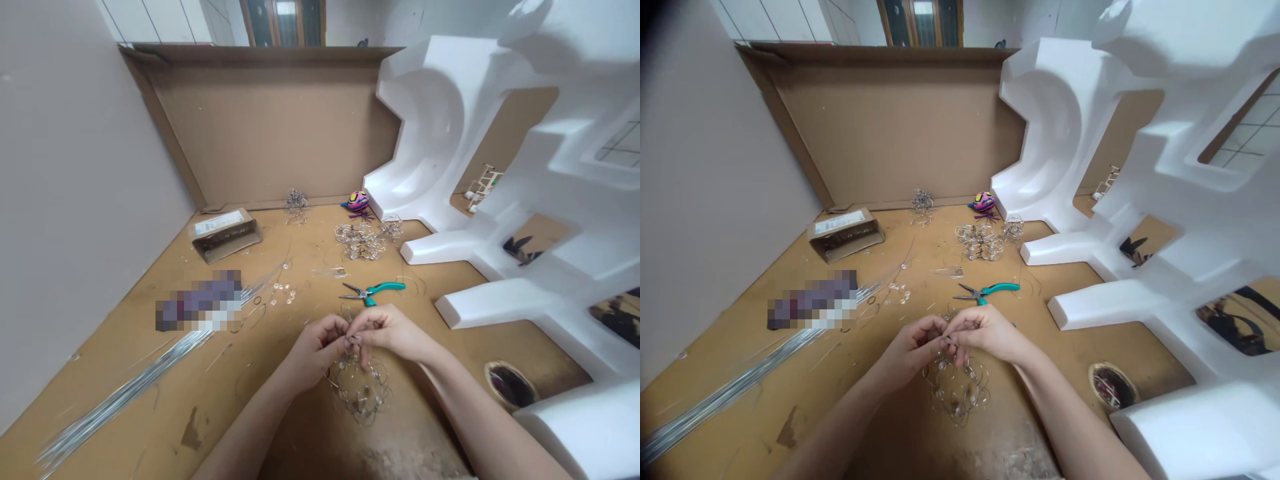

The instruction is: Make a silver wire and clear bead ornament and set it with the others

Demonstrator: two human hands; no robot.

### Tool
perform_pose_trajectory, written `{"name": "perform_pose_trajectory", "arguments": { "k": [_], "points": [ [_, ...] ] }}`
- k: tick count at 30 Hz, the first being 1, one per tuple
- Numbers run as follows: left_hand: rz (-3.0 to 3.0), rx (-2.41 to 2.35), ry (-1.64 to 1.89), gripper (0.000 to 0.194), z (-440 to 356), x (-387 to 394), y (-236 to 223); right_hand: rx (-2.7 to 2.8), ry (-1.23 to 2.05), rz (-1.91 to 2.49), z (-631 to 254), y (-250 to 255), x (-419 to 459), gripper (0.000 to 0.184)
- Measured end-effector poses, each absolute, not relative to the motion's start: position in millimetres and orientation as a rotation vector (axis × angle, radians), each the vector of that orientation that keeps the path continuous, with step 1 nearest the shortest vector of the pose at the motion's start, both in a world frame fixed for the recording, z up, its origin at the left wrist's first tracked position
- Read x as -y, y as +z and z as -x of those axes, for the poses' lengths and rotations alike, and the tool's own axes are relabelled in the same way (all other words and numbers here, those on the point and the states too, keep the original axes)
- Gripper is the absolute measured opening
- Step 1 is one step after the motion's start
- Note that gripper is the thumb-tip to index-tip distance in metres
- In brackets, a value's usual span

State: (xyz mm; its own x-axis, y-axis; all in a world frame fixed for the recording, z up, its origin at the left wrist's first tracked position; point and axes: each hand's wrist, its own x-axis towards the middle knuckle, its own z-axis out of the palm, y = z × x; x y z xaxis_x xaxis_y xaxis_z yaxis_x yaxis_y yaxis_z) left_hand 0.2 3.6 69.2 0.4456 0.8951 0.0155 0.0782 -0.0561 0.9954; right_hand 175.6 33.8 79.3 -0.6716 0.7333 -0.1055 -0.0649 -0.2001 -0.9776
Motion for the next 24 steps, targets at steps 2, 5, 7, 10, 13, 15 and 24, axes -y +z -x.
{"name": "perform_pose_trajectory", "arguments": {
  "k": [2, 5, 7, 10, 13, 15, 24],
  "points": [
    [-1.624, -0.979, 0.834, 0.018, 0.8, -4.0, 67.7, 1.525, 1.881, 0.818, -174.3, 77.4, -34.6, 0.027],
    [-1.825, -1.149, 0.813, 0.013, 4.0, -4.7, 67.0, 1.551, 1.811, 0.888, -172.6, 76.7, -35.3, 0.028],
    [-1.872, -1.185, 0.791, 0.013, 6.8, -4.7, 68.4, 1.574, 1.783, 0.934, -172.6, 77.6, -35.8, 0.028],
    [-1.867, -1.141, 0.783, 0.014, 9.7, -3.3, 72.6, 1.586, 1.773, 0.969, -174.4, 78.9, -37.4, 0.028],
    [-1.843, -1.096, 0.786, 0.014, 9.2, -0.1, 76.5, 1.566, 1.751, 0.991, -176.5, 79.0, -39.0, 0.027],
    [-1.860, -1.101, 0.745, 0.013, 7.4, 2.0, 77.8, 1.545, 1.740, 1.006, -176.6, 78.3, -39.3, 0.027],
    [-2.027, -1.345, 0.777, 0.011, 1.5, 0.7, 74.7, 1.519, 1.681, 1.092, -170.9, 76.5, -36.3, 0.021]
  ]
}}
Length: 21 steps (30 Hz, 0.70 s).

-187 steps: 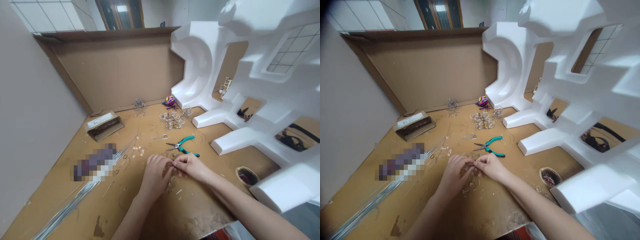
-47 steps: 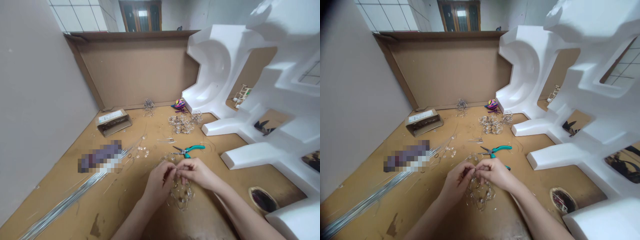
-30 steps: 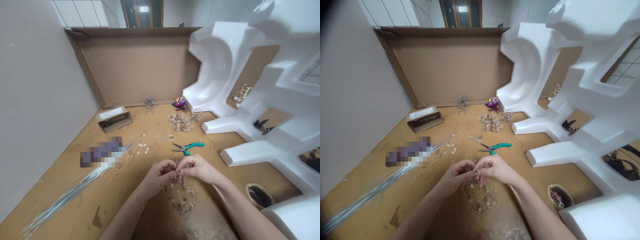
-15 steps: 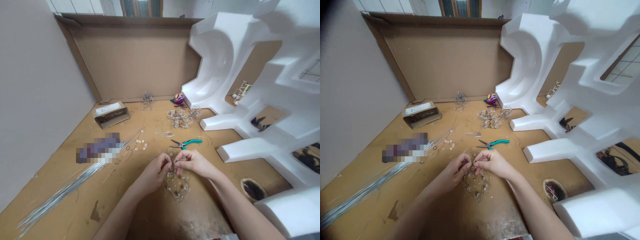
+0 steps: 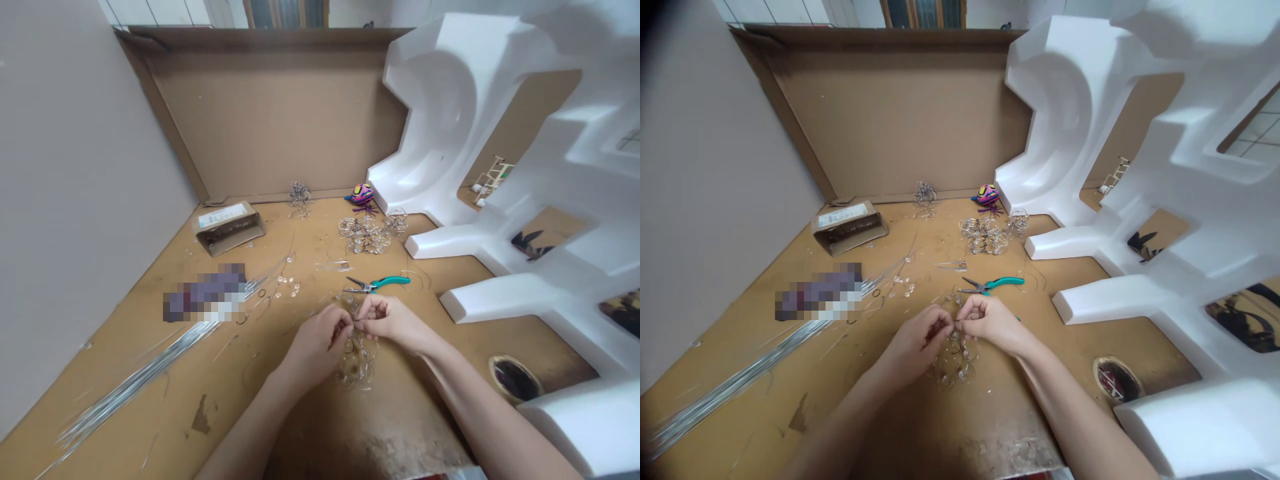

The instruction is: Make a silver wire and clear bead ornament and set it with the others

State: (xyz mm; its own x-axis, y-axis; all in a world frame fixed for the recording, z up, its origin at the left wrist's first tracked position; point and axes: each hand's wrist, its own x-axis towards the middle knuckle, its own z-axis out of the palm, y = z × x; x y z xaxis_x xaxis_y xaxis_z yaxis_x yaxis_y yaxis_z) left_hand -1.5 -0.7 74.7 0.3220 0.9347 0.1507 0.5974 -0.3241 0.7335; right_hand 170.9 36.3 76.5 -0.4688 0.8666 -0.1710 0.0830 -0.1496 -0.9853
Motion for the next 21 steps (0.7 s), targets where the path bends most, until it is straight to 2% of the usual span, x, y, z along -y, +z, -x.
{"name": "perform_pose_trajectory", "arguments": {
  "k": [2, 5, 9, 11, 14, 18, 21],
  "points": [
    [-1.974, -1.377, 0.856, 0.016, -1.0, 1.6, 72.3, 1.514, 1.679, 1.107, -170.6, 78.4, -35.6, 0.020],
    [-1.783, -1.344, 0.869, 0.038, -6.0, 4.0, 67.7, 1.498, 1.724, 1.085, -169.2, 80.0, -34.0, 0.022],
    [-1.586, -1.234, 0.919, 0.029, -10.8, 4.8, 64.4, 1.555, 1.687, 1.046, -166.8, 77.0, -32.2, 0.021],
    [-1.547, -1.239, 0.939, 0.022, -11.0, 3.8, 64.2, 1.628, 1.521, 1.083, -166.4, 74.5, -31.6, 0.016],
    [-1.481, -1.224, 0.924, 0.018, -9.9, 2.0, 64.5, 1.814, 1.084, 1.130, -166.4, 71.2, -31.0, 0.008],
    [-1.351, -1.149, 0.902, 0.023, -7.8, 0.6, 66.5, 2.057, 0.523, 0.936, -166.8, 67.1, -31.4, 0.008],
    [-1.356, -1.141, 0.917, 0.030, -5.4, 0.4, 68.7, 2.138, 0.358, 0.794, -167.8, 64.8, -31.9, 0.009]
  ]
}}
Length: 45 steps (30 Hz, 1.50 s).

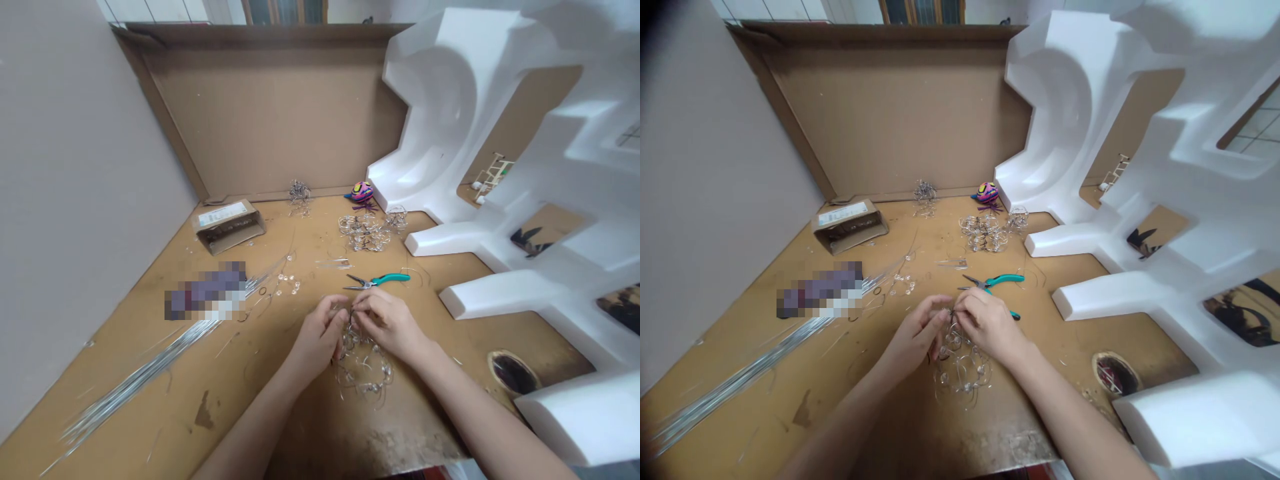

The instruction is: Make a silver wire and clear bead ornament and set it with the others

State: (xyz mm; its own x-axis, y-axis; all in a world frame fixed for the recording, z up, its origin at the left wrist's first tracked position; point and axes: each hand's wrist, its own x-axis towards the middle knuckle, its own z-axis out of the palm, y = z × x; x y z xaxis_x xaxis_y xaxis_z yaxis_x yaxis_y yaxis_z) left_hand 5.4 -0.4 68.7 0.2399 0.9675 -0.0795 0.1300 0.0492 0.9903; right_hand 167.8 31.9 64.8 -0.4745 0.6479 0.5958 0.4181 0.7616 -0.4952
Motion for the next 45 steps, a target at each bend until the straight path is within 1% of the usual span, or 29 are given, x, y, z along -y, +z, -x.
{"name": "perform_pose_trajectory", "arguments": {
  "k": [15, 18, 21, 25, 32, 34, 38, 42, 45],
  "points": [
    [-1.556, -1.254, 0.969, 0.024, -1.4, 1.4, 69.0, 2.144, 0.236, 0.669, -165.6, 64.9, -29.9, 0.008],
    [-1.593, -1.278, 0.979, 0.021, -2.8, 1.2, 67.6, 2.146, 0.253, 0.656, -165.0, 63.4, -30.0, 0.010],
    [-1.743, -1.364, 1.063, 0.018, -4.6, 0.5, 66.2, 2.148, 0.351, 0.662, -165.9, 63.4, -31.4, 0.011],
    [-1.970, -1.552, 1.231, 0.014, -0.5, -5.4, 64.2, 2.140, 0.570, 0.787, -173.0, 66.0, -36.7, 0.008],
    [-1.978, -1.902, 1.235, 0.011, 23.3, -23.7, 60.6, 2.154, 0.837, 0.891, -189.7, 71.1, -46.7, 0.010],
    [-1.999, -1.838, 1.196, 0.012, 25.0, -25.1, 60.7, 2.129, 0.870, 0.915, -189.1, 69.7, -48.4, 0.009],
    [-2.140, -1.531, 0.955, 0.013, 19.6, -22.1, 60.6, 2.084, 0.910, 0.954, -184.2, 65.1, -50.3, 0.008],
    [-2.176, -1.502, 0.890, 0.016, 20.2, -19.9, 61.1, 2.079, 0.949, 1.061, -187.9, 67.7, -51.2, 0.005],
    [-2.167, -1.549, 0.873, 0.016, 24.8, -20.3, 62.5, 2.059, 1.070, 1.163, -197.3, 74.4, -51.3, 0.016]
  ]
}}
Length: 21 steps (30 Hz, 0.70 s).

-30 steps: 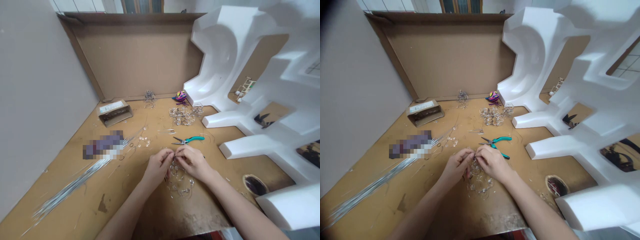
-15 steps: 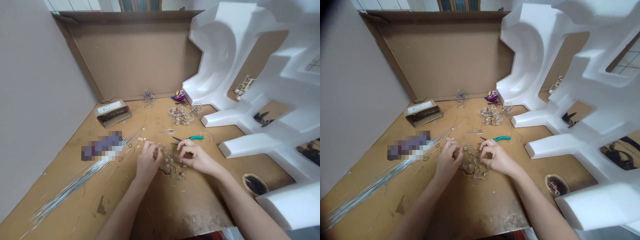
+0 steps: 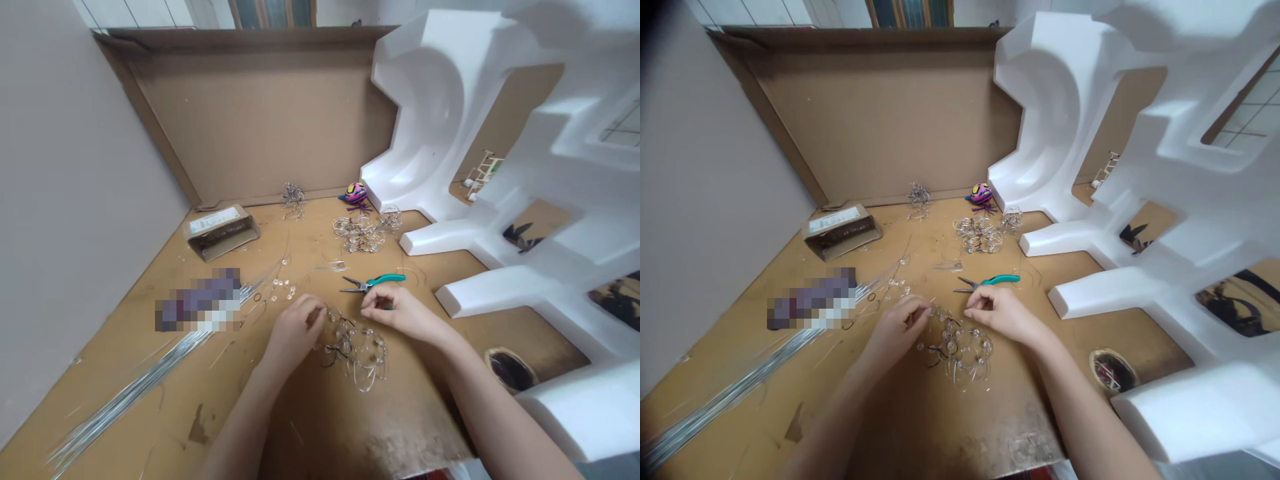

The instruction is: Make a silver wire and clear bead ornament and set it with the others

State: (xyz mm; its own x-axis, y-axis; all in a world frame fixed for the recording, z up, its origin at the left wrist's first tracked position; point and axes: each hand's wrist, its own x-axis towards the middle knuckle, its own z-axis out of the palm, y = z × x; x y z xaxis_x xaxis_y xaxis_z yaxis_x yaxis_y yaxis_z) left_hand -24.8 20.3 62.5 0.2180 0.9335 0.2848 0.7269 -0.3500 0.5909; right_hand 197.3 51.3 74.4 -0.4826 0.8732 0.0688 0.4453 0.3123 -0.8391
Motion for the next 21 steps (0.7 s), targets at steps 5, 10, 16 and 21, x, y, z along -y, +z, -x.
{"name": "perform_pose_trajectory", "arguments": {
  "k": [5, 10, 16, 21],
  "points": [
    [-2.037, -1.669, 0.814, 0.015, 26.9, -21.7, 61.3, 2.204, 1.076, 1.326, -213.0, 80.0, -51.7, 0.031],
    [-2.070, -1.663, 0.820, 0.016, 27.1, -24.3, 57.1, 2.248, 1.104, 1.372, -217.3, 75.9, -53.4, 0.024],
    [-2.050, -1.678, 0.858, 0.017, 30.4, -27.6, 53.9, 2.276, 1.177, 1.348, -213.8, 68.9, -55.2, 0.013],
    [-2.038, -1.715, 0.803, 0.018, 31.8, -27.3, 55.5, 2.210, 1.216, 1.265, -212.0, 66.9, -56.3, 0.012]
  ]
}}
